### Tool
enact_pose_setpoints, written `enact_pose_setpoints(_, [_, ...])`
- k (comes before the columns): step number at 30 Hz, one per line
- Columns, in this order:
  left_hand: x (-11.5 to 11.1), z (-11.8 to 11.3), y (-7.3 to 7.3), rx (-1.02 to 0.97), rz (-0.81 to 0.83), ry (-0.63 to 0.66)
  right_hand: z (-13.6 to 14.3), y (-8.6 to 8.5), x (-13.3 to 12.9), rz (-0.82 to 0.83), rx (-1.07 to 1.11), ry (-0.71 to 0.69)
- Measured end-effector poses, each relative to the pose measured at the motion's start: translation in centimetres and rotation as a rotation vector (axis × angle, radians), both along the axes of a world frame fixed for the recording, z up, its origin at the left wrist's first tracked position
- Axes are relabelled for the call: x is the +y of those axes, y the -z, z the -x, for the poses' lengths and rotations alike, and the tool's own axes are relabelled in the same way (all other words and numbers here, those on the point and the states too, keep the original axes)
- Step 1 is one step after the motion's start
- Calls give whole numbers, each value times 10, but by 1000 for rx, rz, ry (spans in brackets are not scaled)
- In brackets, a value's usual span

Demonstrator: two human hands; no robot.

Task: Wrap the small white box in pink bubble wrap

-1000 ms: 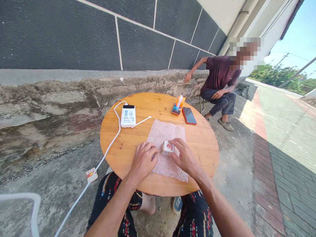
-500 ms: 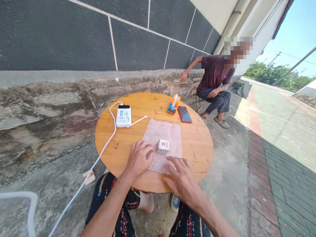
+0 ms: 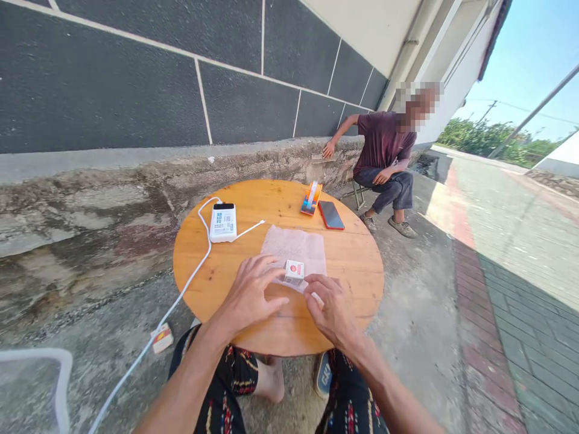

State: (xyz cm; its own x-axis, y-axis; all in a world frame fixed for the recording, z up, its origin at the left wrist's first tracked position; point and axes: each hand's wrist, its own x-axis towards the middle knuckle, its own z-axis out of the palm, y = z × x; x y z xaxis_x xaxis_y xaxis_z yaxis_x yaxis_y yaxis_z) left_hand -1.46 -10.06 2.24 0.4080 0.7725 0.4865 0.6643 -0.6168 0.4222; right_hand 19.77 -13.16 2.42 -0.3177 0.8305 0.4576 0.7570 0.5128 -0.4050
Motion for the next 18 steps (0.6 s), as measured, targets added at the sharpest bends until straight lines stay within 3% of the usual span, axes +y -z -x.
enact_pose_setpoints(5, [9,-20,8,-26,-67,18,-2,-6,9,71,17,-48])
enact_pose_setpoints(10, [11,-24,19,-139,-114,16,-16,-23,31,183,109,-49])
enact_pose_setpoints(14, [9,-23,21,-174,-118,25,-16,-30,59,252,-53,-69])
enact_pose_setpoints(18, [6,-25,22,-191,-118,55,-7,-19,73,307,-186,-149])
